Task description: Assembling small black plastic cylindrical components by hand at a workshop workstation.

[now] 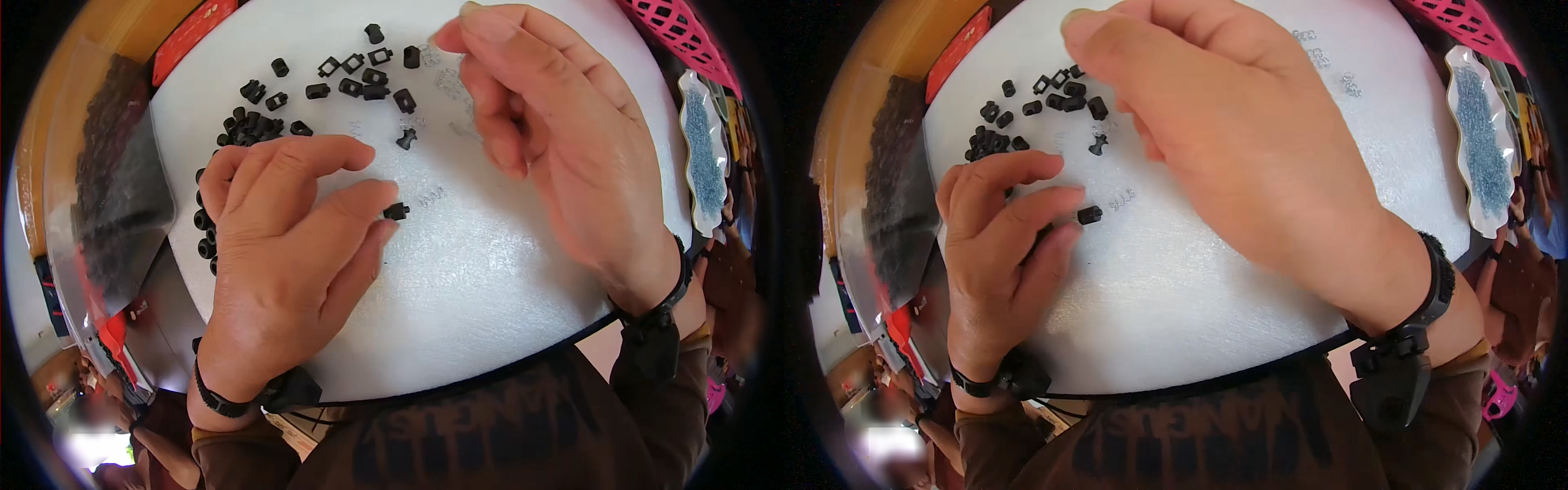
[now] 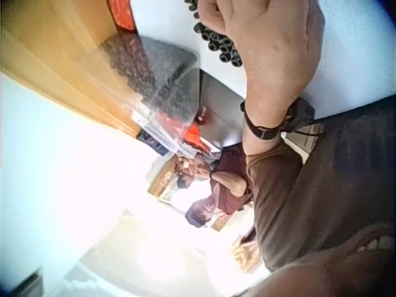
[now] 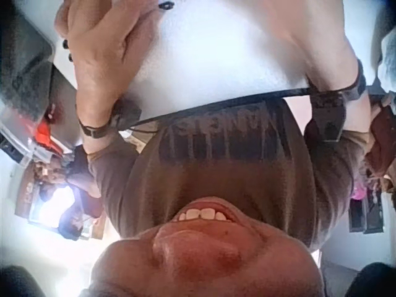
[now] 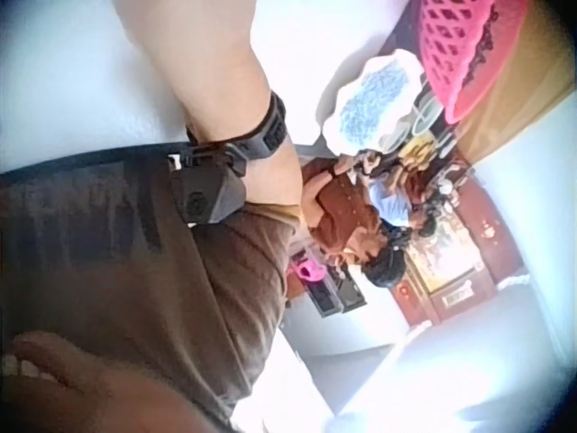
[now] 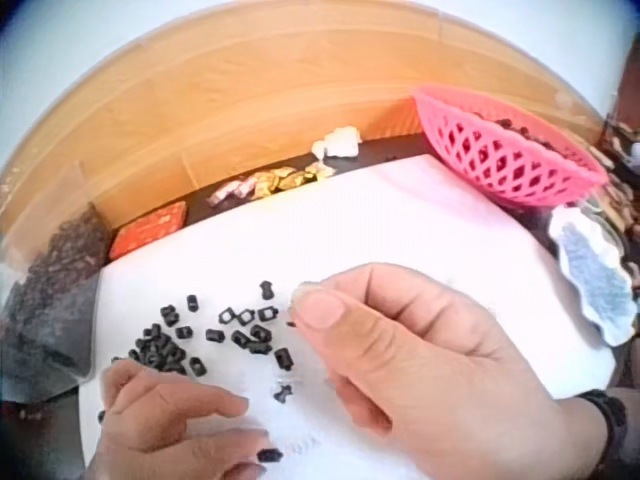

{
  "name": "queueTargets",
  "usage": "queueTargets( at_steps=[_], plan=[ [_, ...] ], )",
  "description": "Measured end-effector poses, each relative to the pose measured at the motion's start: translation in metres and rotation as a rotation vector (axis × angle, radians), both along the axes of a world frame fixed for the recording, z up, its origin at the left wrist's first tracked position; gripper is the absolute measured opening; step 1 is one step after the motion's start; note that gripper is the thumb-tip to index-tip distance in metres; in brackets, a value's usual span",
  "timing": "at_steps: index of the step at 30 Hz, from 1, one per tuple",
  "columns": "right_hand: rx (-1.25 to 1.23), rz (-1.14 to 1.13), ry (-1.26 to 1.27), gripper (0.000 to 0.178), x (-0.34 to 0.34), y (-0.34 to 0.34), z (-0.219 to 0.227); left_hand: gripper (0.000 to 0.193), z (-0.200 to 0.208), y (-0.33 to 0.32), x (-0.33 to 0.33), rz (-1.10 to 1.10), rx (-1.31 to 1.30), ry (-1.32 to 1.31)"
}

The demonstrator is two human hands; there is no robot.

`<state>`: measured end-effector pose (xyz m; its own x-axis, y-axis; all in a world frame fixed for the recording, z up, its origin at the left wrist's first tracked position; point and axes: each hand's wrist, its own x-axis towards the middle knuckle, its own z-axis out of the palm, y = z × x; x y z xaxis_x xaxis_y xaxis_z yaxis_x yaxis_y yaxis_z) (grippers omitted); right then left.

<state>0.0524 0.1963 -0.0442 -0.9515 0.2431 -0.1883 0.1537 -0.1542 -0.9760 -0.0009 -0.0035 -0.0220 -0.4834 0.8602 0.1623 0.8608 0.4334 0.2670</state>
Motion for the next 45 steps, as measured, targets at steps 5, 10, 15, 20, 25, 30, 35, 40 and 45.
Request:
queueTargets(
  at_steps=[5, 10, 15, 20, 25, 30, 35, 40, 45],
  plan=[
    [-0.061, 0.022, 0.112, 0.024, 0.0, -0.013, -0.001, 0.028, 0.0, 0.01, 0.005, -0.001, 0.033, 0.048],
    [-0.118, 0.046, 0.227, 0.025, -0.001, -0.023, -0.001, 0.027, -0.003, 0.007, 0.003, 0.01, 0.033, 0.016],
    [-0.101, 0.122, 0.296, 0.028, -0.001, -0.016, -0.005, 0.027, -0.004, 0.012, 0.006, -0.018, 0.056, 0.011],
    [0.066, 0.16, 0.275, 0.028, -0.007, -0.007, 0.002, 0.025, -0.008, 0.019, 0.005, -0.019, 0.045, 0.009],
    [-0.047, 0.303, 0.251, 0.025, -0.006, -0.005, 0.011, 0.024, -0.014, 0.018, 0.002, -0.037, 0.085, 0.093],
    [-0.133, 0.37, 0.257, 0.029, 0.001, -0.006, 0.016, 0.021, -0.008, 0.014, 0.001, 0.015, 0.252, 0.1],
    [-0.276, 0.403, 0.212, 0.035, 0.006, -0.009, 0.018, 0.019, 0.0, -0.004, 0.003, 0.254, 0.488, -0.209],
    [-0.292, 0.428, 0.117, 0.035, 0.009, -0.009, 0.021, 0.019, 0.008, -0.003, 0.002, 0.258, 0.807, -0.406],
    [-0.268, 0.511, 0.135, 0.034, 0.006, -0.011, 0.015, 0.024, 0.009, -0.005, -0.001, 0.172, 0.637, -0.196]
  ],
)
